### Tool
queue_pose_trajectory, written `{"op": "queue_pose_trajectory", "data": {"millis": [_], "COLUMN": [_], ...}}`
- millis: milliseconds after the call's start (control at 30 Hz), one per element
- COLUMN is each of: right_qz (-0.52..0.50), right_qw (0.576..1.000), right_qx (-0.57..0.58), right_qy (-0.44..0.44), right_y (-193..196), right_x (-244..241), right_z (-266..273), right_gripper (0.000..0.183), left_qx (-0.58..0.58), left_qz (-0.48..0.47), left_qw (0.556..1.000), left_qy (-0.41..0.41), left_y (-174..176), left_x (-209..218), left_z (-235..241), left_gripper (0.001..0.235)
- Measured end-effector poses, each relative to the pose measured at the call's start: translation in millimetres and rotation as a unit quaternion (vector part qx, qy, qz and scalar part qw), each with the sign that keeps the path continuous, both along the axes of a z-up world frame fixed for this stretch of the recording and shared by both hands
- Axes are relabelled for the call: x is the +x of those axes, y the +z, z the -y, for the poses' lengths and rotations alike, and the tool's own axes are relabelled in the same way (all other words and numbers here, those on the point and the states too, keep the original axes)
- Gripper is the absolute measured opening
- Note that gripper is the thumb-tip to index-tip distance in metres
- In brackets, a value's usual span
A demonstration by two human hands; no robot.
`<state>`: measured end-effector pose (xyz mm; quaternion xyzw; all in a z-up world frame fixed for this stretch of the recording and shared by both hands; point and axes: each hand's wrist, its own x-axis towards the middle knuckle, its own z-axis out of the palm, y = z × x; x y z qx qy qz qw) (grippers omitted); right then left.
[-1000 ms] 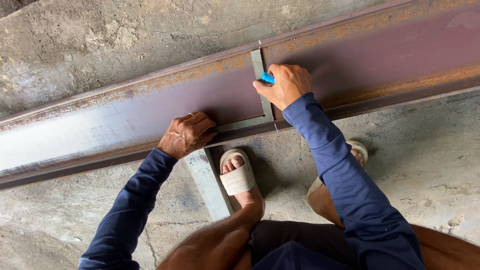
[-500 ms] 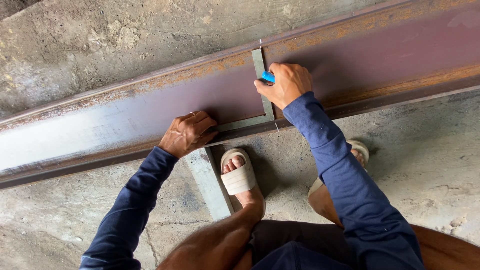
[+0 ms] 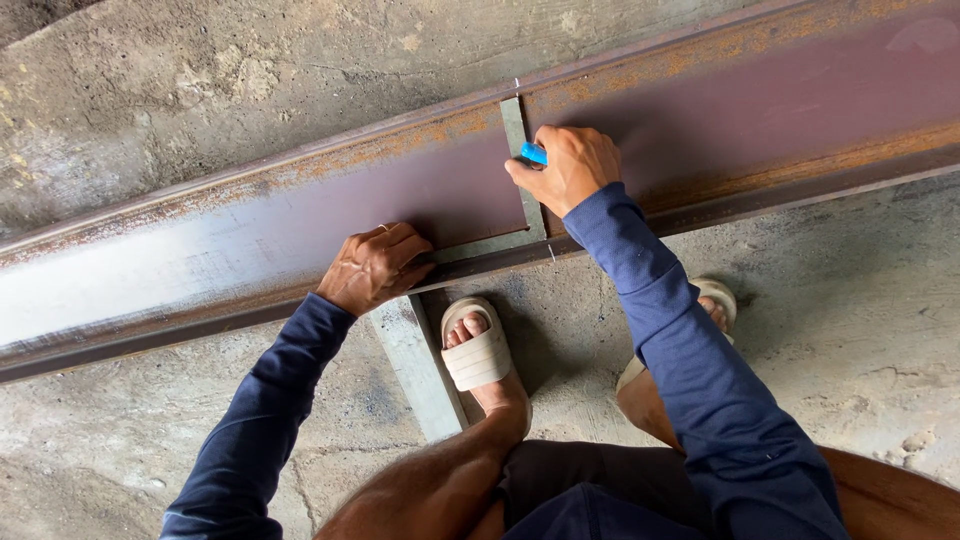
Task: Marking layout lines on metal I-beams using a square and a marker
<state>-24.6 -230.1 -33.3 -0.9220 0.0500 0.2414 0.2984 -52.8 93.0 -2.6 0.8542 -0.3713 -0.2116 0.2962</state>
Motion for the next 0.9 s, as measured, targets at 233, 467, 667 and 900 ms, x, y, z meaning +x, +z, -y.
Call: {"op": "queue_pose_trajectory", "data": {"millis": [233,467,667,900], "right_qz": [-0.007,0.191,0.336,0.353], "right_qw": [1.000,0.977,0.920,0.908], "right_qx": [0.009,0.056,0.093,0.112], "right_qy": [-0.003,-0.075,-0.180,-0.194], "right_y": [0.3,-16.8,36.4,4.1], "right_x": [1.5,-20.3,-37.4,-32.2], "right_z": [1.1,14.5,28.7,12.8], "right_gripper": [0.046,0.025,0.014,0.021], "left_qx": [0.022,0.030,0.107,0.162], "left_qz": [-0.015,-0.013,0.140,0.126], "left_qw": [1.000,0.999,0.982,0.972], "left_qy": [-0.008,0.009,-0.075,-0.116], "left_y": [5.3,29.7,40.9,23.9], "left_x": [2.5,22.4,43.4,28.9], "left_z": [2.8,21.8,82.4,116.8], "left_gripper": [0.014,0.025,0.070,0.081]}}
